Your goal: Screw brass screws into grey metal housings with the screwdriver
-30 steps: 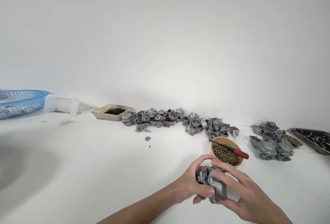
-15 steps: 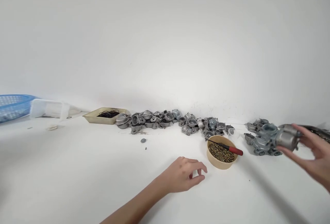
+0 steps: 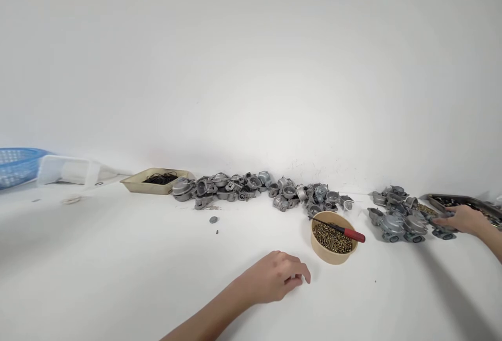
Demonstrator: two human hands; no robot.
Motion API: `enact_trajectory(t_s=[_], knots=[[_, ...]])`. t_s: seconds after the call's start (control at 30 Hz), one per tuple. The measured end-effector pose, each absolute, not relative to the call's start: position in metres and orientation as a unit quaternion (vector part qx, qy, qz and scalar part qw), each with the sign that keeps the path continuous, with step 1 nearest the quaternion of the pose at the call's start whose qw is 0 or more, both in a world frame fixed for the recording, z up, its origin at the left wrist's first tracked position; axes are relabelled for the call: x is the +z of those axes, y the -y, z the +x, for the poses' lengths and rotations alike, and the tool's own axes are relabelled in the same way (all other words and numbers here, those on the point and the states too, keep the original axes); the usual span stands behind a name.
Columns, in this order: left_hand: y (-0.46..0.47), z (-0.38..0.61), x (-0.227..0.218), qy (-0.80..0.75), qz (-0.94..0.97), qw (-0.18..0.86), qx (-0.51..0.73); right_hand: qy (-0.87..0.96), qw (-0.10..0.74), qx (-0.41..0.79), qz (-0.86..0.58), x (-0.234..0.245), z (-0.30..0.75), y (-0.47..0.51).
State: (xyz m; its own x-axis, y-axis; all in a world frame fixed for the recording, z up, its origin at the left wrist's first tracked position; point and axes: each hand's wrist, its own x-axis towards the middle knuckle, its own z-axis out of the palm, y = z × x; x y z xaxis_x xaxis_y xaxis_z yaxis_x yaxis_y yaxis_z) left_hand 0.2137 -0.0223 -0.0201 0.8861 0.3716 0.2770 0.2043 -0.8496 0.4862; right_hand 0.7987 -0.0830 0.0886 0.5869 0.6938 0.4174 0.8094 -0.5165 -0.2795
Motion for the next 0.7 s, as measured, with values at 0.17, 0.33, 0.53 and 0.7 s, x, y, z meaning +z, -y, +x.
enact_trajectory(t_s=[0.17,0.33,0.53,0.7], knots=[[0.022,0.214,-0.022,-0.162,0.943,0.23,0.177,0.388,0.196,0.036,-0.9,0.07,0.805,0.078],[0.022,0.214,-0.021,-0.161,0.945,0.231,0.169,0.4,0.224,0.061,-0.887,0.061,0.815,0.072],[0.024,0.214,-0.016,-0.163,0.943,0.241,0.162,0.46,0.289,0.046,-0.838,0.056,0.823,0.075],[0.024,0.214,-0.015,-0.171,0.938,0.256,0.157,0.515,0.315,-0.011,-0.797,0.06,0.818,0.083]])
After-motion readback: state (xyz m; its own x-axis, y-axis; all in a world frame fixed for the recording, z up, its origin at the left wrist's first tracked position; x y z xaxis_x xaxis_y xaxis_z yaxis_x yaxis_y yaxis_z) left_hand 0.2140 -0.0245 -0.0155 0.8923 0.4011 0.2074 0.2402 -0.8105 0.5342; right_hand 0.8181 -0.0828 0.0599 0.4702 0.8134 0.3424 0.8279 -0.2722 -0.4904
